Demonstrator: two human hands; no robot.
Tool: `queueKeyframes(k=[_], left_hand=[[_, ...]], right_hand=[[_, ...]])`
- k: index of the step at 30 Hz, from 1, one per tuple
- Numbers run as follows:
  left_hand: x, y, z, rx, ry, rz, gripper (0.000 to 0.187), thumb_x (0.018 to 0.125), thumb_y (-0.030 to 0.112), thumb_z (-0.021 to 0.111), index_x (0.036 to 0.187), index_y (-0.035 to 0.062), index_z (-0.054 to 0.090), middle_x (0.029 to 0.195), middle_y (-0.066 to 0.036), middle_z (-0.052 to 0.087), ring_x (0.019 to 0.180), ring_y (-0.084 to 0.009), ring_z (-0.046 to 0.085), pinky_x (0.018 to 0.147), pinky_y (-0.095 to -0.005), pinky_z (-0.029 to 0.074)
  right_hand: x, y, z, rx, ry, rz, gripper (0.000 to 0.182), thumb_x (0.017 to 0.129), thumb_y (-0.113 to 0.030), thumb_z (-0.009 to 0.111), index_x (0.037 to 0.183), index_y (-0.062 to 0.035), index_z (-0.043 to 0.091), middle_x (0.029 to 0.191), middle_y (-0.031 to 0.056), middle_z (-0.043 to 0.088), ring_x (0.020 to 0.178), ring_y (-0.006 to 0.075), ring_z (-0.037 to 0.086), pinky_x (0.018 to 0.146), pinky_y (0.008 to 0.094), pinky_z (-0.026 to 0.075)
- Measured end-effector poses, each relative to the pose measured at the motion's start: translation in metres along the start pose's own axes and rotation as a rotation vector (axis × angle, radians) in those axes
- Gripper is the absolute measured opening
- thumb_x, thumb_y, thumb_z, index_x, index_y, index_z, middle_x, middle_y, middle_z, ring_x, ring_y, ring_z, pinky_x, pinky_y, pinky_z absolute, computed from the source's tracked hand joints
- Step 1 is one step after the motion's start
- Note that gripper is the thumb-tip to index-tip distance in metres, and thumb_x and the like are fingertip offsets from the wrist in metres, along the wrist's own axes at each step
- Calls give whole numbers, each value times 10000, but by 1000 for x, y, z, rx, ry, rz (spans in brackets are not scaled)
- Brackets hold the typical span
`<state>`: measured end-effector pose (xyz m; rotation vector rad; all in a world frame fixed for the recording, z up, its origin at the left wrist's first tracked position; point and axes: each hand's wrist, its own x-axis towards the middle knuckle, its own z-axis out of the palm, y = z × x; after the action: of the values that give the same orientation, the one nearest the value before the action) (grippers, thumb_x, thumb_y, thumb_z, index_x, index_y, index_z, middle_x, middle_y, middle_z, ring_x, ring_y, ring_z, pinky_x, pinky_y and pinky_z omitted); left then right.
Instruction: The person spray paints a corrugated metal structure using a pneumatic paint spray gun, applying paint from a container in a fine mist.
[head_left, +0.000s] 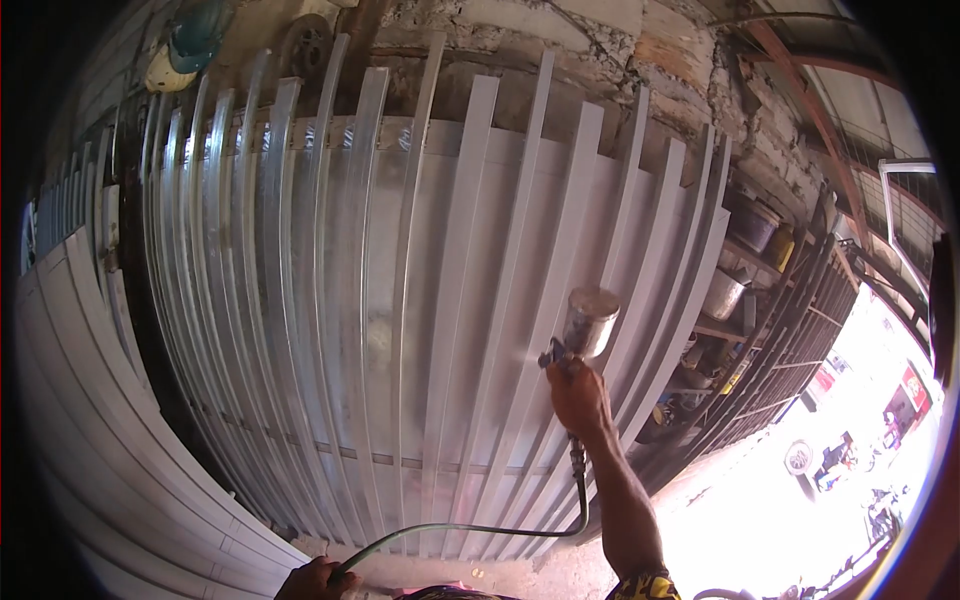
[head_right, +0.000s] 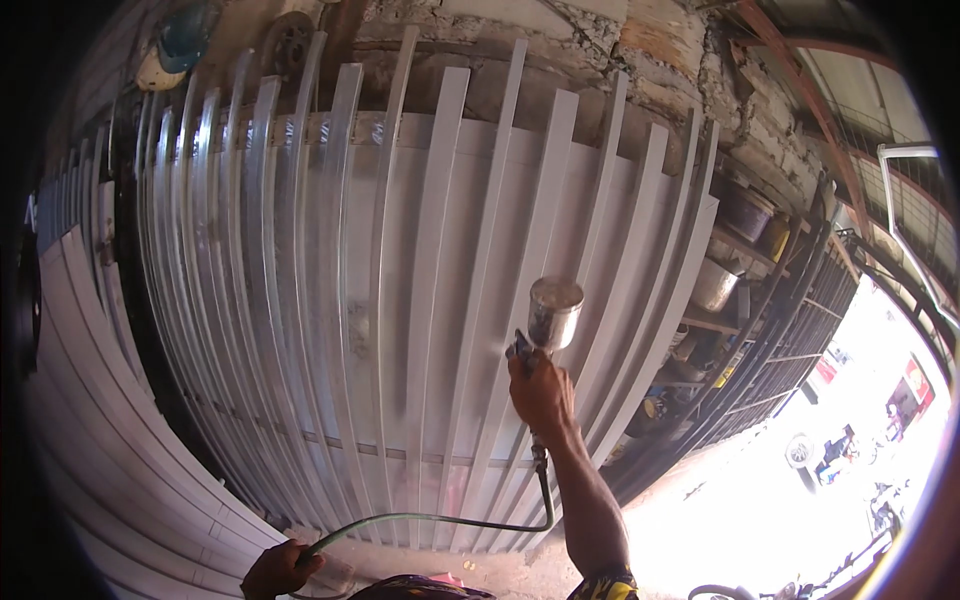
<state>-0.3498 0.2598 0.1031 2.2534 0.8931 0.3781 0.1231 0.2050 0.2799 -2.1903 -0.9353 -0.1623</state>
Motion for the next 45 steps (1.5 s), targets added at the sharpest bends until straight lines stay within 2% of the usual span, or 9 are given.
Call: queueKeyframes(k=[3,6,15,19,26,30,35,38,45], left_hand=[[-3,0,-3,20,-38,-64,369,968,396,610,985,34,680,877,-239,661,833,-445,653,692,-513,514],[-6,-1,-5,49,-79,-123,389,975,413,583,1014,45,701,913,-242,664,848,-444,656,721,-516,518],[-26,-32,13,104,5,-92,381,970,461,587,994,100,707,879,-194,654,812,-413,659,705,-509,525],[-34,-41,20,117,52,-81,363,965,463,598,1002,118,702,864,-178,651,794,-403,660,679,-510,526],[-44,-51,25,250,51,-5,333,973,433,597,1020,118,694,859,-180,645,791,-414,648,684,-508,520],[-42,-18,4,62,42,-74,317,987,401,583,981,94,663,840,-197,626,770,-425,628,662,-514,499],[-35,-15,4,104,22,-47,369,979,404,592,903,44,620,846,-227,644,805,-441,633,682,-515,494],[-31,14,-9,-31,27,-183,360,969,381,609,924,24,625,850,-252,651,828,-466,629,691,-515,492],[-23,15,-4,-32,96,-58,341,965,328,632,968,-13,639,820,-276,642,795,-476,619,674,-506,481]], right_hand=[[-19,10,18,-8,-88,63,499,935,-432,552,1223,-35,646,973,286,701,982,460,671,893,536,516],[-39,16,40,-20,-114,110,427,926,-398,554,1044,-11,689,932,288,685,968,446,672,834,501,517],[-76,65,110,-66,-373,155,472,912,-463,538,994,-40,732,965,279,692,982,452,664,881,512,517],[-84,67,129,-65,-343,136,430,929,-420,546,982,-35,728,947,271,695,973,439,670,864,517,518],[-60,16,91,51,-273,-19,428,942,-430,566,996,-34,721,862,282,682,893,464,672,787,524,518],[-36,-26,43,113,-220,-42,380,950,-390,583,1000,-36,713,863,270,681,890,453,675,770,505,513],[-6,-70,-19,143,-72,-126,356,949,-349,600,995,-13,705,816,253,678,821,426,687,729,484,509],[17,-91,-51,199,2,-122,390,945,-348,601,953,30,697,752,262,661,757,400,702,684,476,513],[69,-128,-118,290,116,-253,496,922,-374,585,845,108,675,678,215,670,674,333,710,680,436,548]])
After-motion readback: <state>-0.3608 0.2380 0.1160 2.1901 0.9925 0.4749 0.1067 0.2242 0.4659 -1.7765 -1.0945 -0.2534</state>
